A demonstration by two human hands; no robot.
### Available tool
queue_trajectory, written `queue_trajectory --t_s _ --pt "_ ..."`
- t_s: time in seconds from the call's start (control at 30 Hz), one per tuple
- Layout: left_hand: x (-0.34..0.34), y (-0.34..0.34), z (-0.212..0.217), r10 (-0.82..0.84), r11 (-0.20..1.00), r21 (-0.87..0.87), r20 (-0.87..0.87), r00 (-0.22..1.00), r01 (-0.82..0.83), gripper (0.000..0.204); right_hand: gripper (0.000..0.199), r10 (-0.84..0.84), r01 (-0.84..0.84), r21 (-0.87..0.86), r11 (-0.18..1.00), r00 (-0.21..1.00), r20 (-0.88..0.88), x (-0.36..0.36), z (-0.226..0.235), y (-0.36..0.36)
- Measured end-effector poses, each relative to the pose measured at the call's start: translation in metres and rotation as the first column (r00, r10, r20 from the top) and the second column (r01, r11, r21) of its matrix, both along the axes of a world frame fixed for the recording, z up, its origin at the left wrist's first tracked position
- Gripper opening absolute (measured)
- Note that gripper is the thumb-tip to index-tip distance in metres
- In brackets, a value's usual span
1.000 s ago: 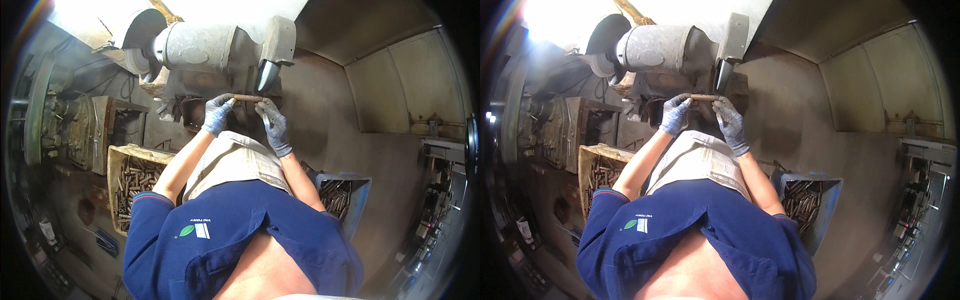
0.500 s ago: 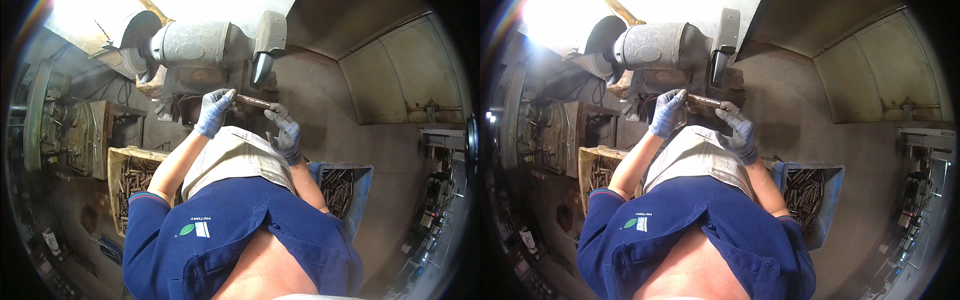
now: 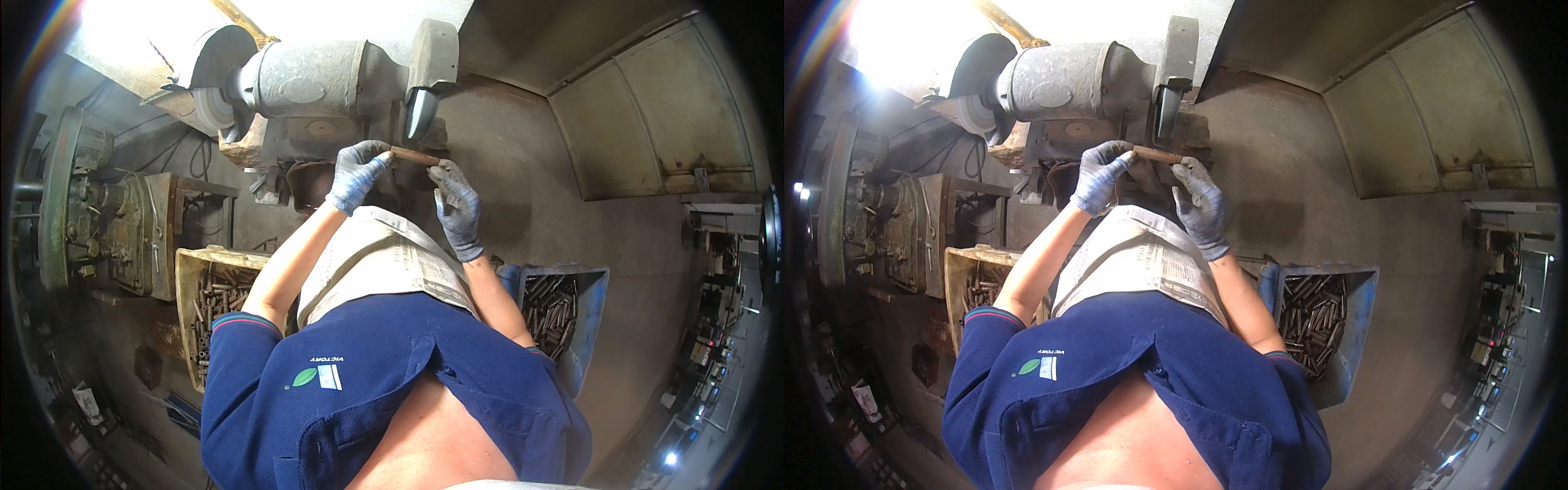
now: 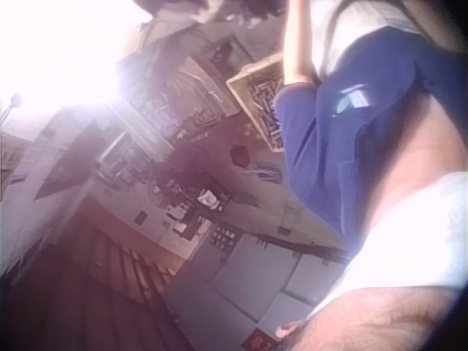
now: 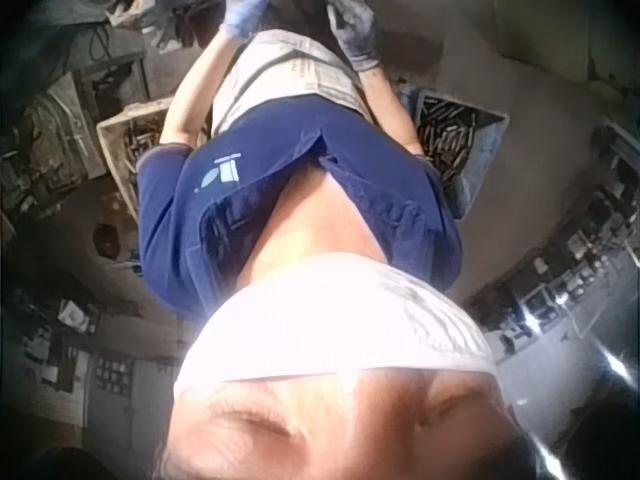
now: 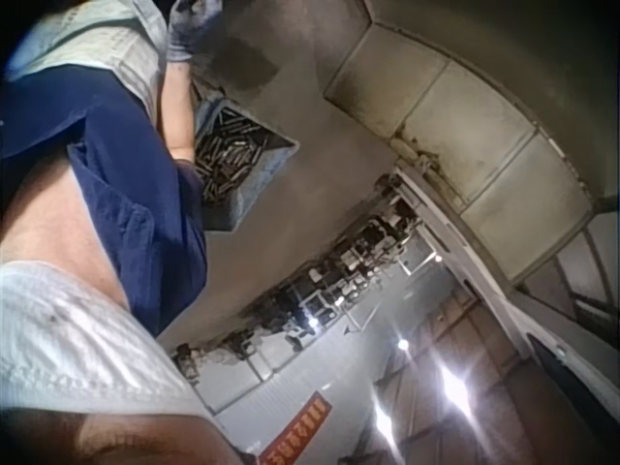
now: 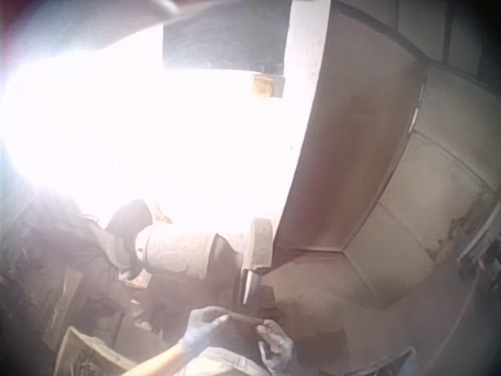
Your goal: The person picks up a metal part from a bin, presses it against a rotating bench grinder to smooth its surface, and then places it into a second bin, repeating this process for multiple parts.
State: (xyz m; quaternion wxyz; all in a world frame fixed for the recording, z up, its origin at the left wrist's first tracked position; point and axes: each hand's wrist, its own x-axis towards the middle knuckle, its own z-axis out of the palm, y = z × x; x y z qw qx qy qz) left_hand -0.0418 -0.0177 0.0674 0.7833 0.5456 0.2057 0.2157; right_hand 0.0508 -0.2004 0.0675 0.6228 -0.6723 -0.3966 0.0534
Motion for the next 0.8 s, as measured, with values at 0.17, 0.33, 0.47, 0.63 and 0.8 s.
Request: queue_trajectory --t_s 0.17,0.33,0.47,0.63,0.8 --pt "0.01 0.006 -0.009 -0.004 0.993 -0.118 -0.03 1.0 0.0 0.014 0.028 -0.041 0.068 -0.092 0.993 0.963 0.266 0.012 0.0 0.009" --pt "0.031 -0.002 -0.036 0.083 0.995 0.063 -0.129 0.988 -0.076 0.012 0.028 -0.043 0.053 -0.092 0.994 0.993 0.114 0.037 -0.05 0.009" --pt "0.051 -0.008 -0.055 0.122 0.988 -0.076 -0.153 0.981 -0.135 0.01 0.021 -0.056 0.059 -0.135 0.989 0.998 0.026 0.044 -0.043 0.011" --pt "0.065 -0.015 -0.053 0.132 0.966 -0.19 -0.208 0.969 -0.173 0.008 0.016 -0.091 0.088 -0.161 0.983 0.996 -0.013 0.058 -0.047 0.012" --pt "0.054 -0.004 -0.041 0.202 0.963 -0.13 -0.227 0.953 -0.236 0.008 0.016 -0.063 0.052 -0.123 0.991 0.994 -0.088 0.045 -0.047 0.032"
